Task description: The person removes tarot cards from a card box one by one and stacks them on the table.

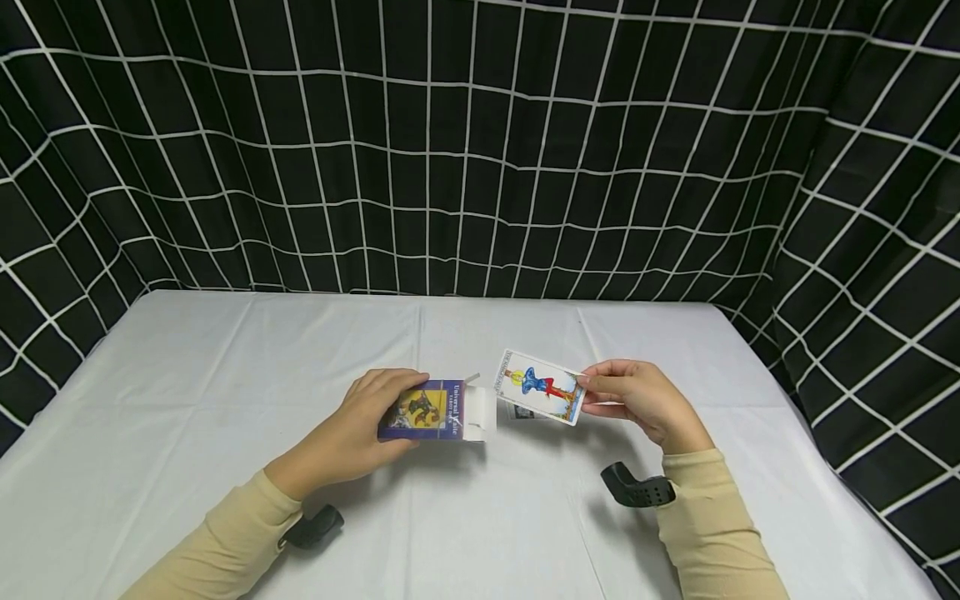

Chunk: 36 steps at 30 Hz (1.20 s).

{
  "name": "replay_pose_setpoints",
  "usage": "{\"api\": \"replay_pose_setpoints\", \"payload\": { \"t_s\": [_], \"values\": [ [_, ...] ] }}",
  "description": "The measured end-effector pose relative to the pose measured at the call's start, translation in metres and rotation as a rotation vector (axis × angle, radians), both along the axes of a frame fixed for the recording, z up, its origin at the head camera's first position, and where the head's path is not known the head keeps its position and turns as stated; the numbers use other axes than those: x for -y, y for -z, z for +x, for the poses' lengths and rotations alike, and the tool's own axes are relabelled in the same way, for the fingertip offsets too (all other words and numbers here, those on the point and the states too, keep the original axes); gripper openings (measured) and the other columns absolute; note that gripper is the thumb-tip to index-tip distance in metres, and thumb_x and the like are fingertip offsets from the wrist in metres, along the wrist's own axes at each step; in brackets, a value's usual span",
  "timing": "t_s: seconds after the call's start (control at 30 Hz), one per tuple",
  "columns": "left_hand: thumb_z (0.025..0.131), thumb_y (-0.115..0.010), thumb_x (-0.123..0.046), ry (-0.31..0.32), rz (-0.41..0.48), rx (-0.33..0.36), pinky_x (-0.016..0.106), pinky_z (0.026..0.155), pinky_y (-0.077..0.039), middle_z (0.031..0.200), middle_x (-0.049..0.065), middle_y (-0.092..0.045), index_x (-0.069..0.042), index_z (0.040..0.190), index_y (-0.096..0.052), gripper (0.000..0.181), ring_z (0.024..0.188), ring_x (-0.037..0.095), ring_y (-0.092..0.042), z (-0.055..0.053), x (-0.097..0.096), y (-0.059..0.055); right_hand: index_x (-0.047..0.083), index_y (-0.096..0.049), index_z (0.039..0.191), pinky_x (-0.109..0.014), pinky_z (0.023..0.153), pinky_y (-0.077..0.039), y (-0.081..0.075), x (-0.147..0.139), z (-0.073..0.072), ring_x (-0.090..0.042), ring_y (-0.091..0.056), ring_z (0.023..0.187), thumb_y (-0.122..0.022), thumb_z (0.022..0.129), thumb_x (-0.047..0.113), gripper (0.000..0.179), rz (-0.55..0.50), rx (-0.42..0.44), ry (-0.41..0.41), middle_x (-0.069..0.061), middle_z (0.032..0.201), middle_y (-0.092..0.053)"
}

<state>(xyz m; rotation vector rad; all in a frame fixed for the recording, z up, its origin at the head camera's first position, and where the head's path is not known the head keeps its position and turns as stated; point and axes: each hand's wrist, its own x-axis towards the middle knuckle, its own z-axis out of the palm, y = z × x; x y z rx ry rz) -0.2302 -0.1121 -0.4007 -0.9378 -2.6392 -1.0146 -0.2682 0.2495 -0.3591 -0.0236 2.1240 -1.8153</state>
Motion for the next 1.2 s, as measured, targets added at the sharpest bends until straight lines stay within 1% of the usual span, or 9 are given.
{"api": "replay_pose_setpoints", "payload": {
  "t_s": [0.1, 0.17, 0.27, 0.4, 0.57, 0.7, 0.87, 1.03, 1.2],
  "values": [
    [0.078, -0.081, -0.013, -0.001, -0.001, 0.002, 0.053, 0.114, -0.033, 0.143, 0.009, -0.053, -0.007, 0.143, -0.047, 0.073, 0.132, 0.028, -0.045, 0.000, 0.000, 0.000, 0.013, -0.070, 0.086, -0.021, 0.072, -0.060, 0.004, 0.001, -0.001, -0.006, -0.069, 0.071, -0.061, 0.094, 0.004, 0.015, -0.007, 0.003, 0.020, 0.005, 0.080, -0.070],
    [0.078, -0.081, -0.013, -0.002, -0.002, 0.002, 0.053, 0.113, -0.033, 0.143, 0.009, -0.053, -0.007, 0.143, -0.047, 0.073, 0.132, 0.028, -0.045, 0.000, 0.000, 0.000, 0.011, -0.071, 0.087, -0.021, 0.070, -0.060, 0.005, 0.001, -0.002, -0.006, -0.069, 0.070, -0.061, 0.094, 0.003, 0.014, -0.024, 0.014, 0.041, 0.004, 0.079, -0.070],
    [0.078, -0.081, -0.013, -0.001, -0.003, -0.001, 0.053, 0.114, -0.033, 0.143, 0.010, -0.053, -0.006, 0.143, -0.047, 0.074, 0.132, 0.029, -0.045, 0.000, 0.000, 0.000, -0.001, -0.067, 0.096, -0.019, 0.068, -0.059, 0.008, 0.003, -0.003, -0.006, -0.070, 0.067, -0.061, 0.093, -0.001, 0.007, -0.059, 0.039, 0.072, 0.000, 0.077, -0.070],
    [0.078, -0.081, -0.013, 0.000, -0.005, -0.005, 0.054, 0.114, -0.033, 0.142, 0.011, -0.053, -0.006, 0.143, -0.047, 0.074, 0.133, 0.030, -0.045, 0.000, -0.001, 0.001, -0.013, -0.058, 0.107, -0.019, 0.067, -0.059, 0.013, 0.004, -0.005, -0.007, -0.071, 0.066, -0.060, 0.092, -0.003, 0.018, -0.088, 0.070, 0.088, -0.003, 0.076, -0.071],
    [0.078, -0.081, -0.013, -0.001, -0.006, 0.006, 0.053, 0.114, -0.032, 0.143, 0.011, -0.053, -0.006, 0.143, -0.047, 0.073, 0.133, 0.030, -0.045, 0.000, -0.001, 0.001, -0.010, -0.058, 0.100, -0.019, 0.069, -0.059, 0.023, 0.009, -0.009, -0.008, -0.071, 0.068, -0.056, 0.091, -0.003, 0.012, -0.125, 0.109, 0.079, -0.005, 0.077, -0.070],
    [0.078, -0.080, -0.013, 0.002, -0.013, 0.004, 0.053, 0.115, -0.032, 0.143, 0.011, -0.052, -0.006, 0.143, -0.047, 0.073, 0.133, 0.030, -0.044, 0.000, -0.001, 0.002, -0.010, -0.059, 0.100, -0.021, 0.072, -0.060, 0.031, 0.011, -0.010, -0.009, -0.072, 0.070, -0.058, 0.091, -0.005, 0.011, -0.145, 0.130, 0.084, -0.006, 0.079, -0.071],
    [0.078, -0.081, -0.014, 0.002, -0.016, -0.001, 0.053, 0.115, -0.032, 0.143, 0.011, -0.053, -0.006, 0.143, -0.047, 0.073, 0.134, 0.030, -0.044, 0.000, -0.001, 0.002, -0.010, -0.063, 0.100, -0.022, 0.073, -0.060, 0.037, 0.013, -0.011, -0.010, -0.072, 0.071, -0.060, 0.092, -0.005, 0.010, -0.148, 0.160, 0.108, -0.005, 0.076, -0.073],
    [0.078, -0.081, -0.014, 0.004, -0.017, 0.003, 0.053, 0.115, -0.032, 0.143, 0.011, -0.052, -0.006, 0.143, -0.047, 0.074, 0.133, 0.030, -0.044, 0.000, -0.002, 0.003, -0.011, -0.059, 0.102, -0.022, 0.070, -0.060, 0.041, 0.015, -0.013, -0.011, -0.073, 0.069, -0.058, 0.093, -0.006, 0.010, -0.143, 0.199, 0.106, -0.006, 0.074, -0.073],
    [0.078, -0.081, -0.014, 0.002, -0.020, 0.009, 0.053, 0.114, -0.032, 0.143, 0.010, -0.052, -0.006, 0.143, -0.047, 0.074, 0.133, 0.029, -0.044, 0.000, -0.002, 0.003, -0.009, -0.062, 0.096, -0.022, 0.070, -0.060, 0.046, 0.017, -0.014, -0.012, -0.073, 0.069, -0.059, 0.092, -0.007, 0.006, -0.158, 0.223, 0.113, -0.007, 0.073, -0.073]
  ]
}}
